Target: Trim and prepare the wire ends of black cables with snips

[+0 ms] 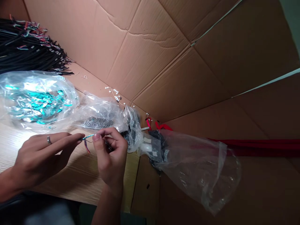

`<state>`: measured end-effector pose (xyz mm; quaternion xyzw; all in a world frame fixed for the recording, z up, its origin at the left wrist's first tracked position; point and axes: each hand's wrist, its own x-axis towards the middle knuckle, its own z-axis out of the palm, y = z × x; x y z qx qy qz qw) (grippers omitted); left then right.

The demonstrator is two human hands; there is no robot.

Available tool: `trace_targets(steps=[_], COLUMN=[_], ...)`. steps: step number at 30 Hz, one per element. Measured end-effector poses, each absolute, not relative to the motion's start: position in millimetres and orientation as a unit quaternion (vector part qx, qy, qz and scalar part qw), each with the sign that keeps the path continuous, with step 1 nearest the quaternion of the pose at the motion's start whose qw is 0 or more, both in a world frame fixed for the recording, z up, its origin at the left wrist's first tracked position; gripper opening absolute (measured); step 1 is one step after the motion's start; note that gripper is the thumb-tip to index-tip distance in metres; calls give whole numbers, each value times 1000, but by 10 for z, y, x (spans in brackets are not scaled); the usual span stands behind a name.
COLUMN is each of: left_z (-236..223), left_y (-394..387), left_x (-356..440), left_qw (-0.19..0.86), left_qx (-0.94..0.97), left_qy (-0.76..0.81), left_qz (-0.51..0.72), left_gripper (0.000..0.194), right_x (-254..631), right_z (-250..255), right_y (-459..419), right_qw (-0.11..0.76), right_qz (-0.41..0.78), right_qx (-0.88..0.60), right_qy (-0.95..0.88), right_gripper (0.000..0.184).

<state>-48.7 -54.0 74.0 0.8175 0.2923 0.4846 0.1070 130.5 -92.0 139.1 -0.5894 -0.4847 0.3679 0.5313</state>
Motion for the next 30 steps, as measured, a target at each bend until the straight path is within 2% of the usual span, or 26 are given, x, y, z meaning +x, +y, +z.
trace_targets(steps=[4, 11, 15, 22, 27, 30], left_z=[653, 563, 520, 487, 496, 575], left_y=[-544, -574, -597, -614, -606, -632], left_x=[-457, -472, -497, -515, -485, -430], left_qw=[76, 31, 36, 57, 41, 96], left_qx=[821, 817, 821, 816, 811, 794], left_qy=[287, 297, 277, 297, 278, 291], left_qz=[488, 493, 498, 493, 513, 524], left_gripper=[60, 63, 61, 69, 51, 33], right_x=[1331, 1333, 1333, 1294, 1267, 1277], right_z=[1372, 1357, 1371, 1453, 1519, 1536], right_y=[-918, -947, -964, -987, -1012, -1028], right_qw=[527, 532, 530, 520, 505, 497], right_qz=[381, 364, 354, 344, 323, 315], right_qx=[-597, -600, -599, -596, -605, -605], right_qy=[-469, -473, -484, -506, -524, -535], right_gripper=[21, 18, 15, 12, 13, 12])
